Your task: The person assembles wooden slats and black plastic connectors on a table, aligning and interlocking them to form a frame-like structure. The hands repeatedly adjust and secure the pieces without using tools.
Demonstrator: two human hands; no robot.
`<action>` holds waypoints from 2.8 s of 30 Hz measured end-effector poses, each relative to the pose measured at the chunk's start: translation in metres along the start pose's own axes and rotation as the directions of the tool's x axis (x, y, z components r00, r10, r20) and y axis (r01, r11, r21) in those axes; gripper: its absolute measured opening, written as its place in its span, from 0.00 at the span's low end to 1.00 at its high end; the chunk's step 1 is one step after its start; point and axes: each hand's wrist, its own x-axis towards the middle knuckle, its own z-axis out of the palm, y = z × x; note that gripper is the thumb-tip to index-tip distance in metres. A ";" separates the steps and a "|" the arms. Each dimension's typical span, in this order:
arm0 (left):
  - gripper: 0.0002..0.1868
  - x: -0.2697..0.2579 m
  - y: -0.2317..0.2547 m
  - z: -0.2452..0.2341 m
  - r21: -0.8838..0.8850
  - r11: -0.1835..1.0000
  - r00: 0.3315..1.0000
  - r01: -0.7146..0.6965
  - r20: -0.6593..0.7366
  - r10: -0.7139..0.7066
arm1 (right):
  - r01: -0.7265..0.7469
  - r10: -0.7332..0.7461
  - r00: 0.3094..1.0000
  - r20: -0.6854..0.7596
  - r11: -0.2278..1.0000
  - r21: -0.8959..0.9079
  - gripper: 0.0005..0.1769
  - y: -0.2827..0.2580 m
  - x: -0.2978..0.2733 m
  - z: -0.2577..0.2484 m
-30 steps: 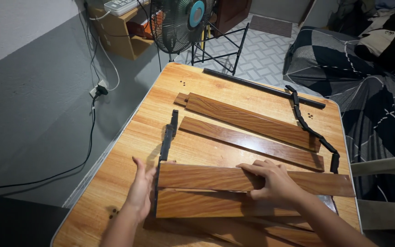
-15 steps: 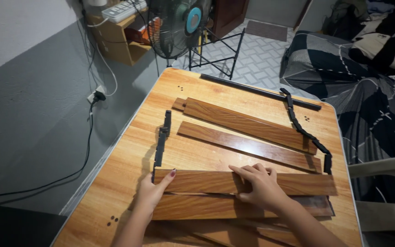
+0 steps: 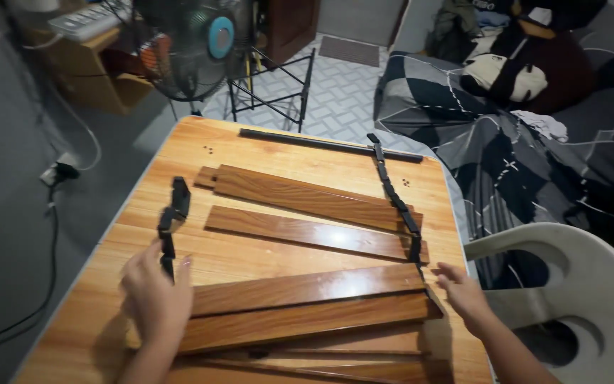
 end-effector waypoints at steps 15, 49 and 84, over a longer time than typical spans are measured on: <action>0.36 -0.078 0.153 0.075 -0.039 0.893 0.339 -0.448 0.917 0.211 | -0.357 0.272 0.919 0.285 0.881 0.310 0.21 0.040 0.033 0.045; 0.40 -0.036 0.160 0.025 -0.261 0.866 0.366 -0.427 0.826 0.430 | -0.035 0.126 0.978 -0.164 0.884 0.467 0.19 -0.045 -0.052 0.042; 0.18 -0.031 0.170 0.076 -0.352 0.934 0.536 -0.062 0.777 0.329 | 0.024 -0.022 1.000 -0.009 0.880 0.475 0.23 -0.108 -0.113 0.047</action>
